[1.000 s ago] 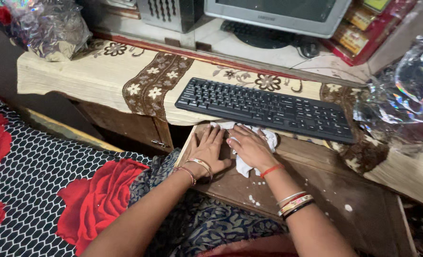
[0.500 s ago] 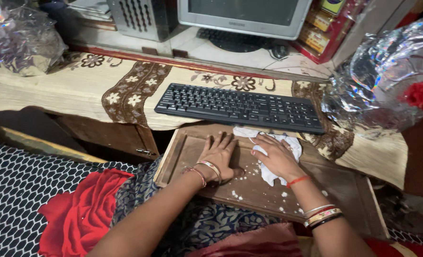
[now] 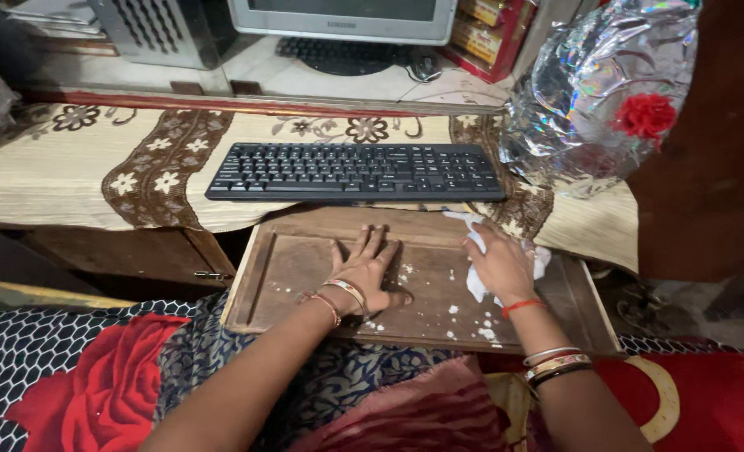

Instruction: The person wipes a table surface with a white cloth, then opens a drawer and cleans a keyboard and the drawer interior. The person repeatedly wipes the keyboard and drawer surfaces, then closes the drawer and wipes the table again.

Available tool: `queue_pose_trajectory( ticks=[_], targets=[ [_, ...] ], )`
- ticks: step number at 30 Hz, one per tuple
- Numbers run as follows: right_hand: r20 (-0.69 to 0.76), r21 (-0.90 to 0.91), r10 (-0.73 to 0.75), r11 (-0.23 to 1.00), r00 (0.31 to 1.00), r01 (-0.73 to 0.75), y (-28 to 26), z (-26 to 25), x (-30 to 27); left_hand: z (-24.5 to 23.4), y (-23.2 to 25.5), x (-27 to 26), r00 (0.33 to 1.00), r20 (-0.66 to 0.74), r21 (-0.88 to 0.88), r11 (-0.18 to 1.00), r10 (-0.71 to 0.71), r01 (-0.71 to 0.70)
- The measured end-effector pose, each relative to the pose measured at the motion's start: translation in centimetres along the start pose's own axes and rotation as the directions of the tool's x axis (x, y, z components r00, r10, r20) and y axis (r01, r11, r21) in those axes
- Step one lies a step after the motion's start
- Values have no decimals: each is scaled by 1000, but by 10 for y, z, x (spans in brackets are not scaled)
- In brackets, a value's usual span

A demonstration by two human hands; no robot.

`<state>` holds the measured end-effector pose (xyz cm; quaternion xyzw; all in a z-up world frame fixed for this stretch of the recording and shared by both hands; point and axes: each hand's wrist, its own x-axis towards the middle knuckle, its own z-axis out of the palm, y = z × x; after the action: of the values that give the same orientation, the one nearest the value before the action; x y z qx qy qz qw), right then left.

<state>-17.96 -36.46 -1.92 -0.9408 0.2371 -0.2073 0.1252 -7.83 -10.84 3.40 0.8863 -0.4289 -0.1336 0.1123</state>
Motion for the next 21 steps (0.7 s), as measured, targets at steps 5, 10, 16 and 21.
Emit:
queue_pose_trajectory(
  ticks=[5, 10, 16, 21],
  targets=[
    [62, -170, 336, 932, 940, -321, 22, -12, -6, 1, 0, -2, 1000, 3, 1, 1000, -6, 6],
    [-119, -230, 204, 946, 972, -227, 48, 4, -14, 4, -2, -3, 1000, -3, -5, 1000, 7, -7],
    [-105, -411, 148, 894, 983, -178, 61, 11, -38, 8, -8, -3, 999, -22, -36, 999, 32, -33],
    [-11, -555, 211, 812, 977, -181, 52, -1, -67, 9, -11, -4, 998, -30, -40, 998, 48, -49]
  ],
)
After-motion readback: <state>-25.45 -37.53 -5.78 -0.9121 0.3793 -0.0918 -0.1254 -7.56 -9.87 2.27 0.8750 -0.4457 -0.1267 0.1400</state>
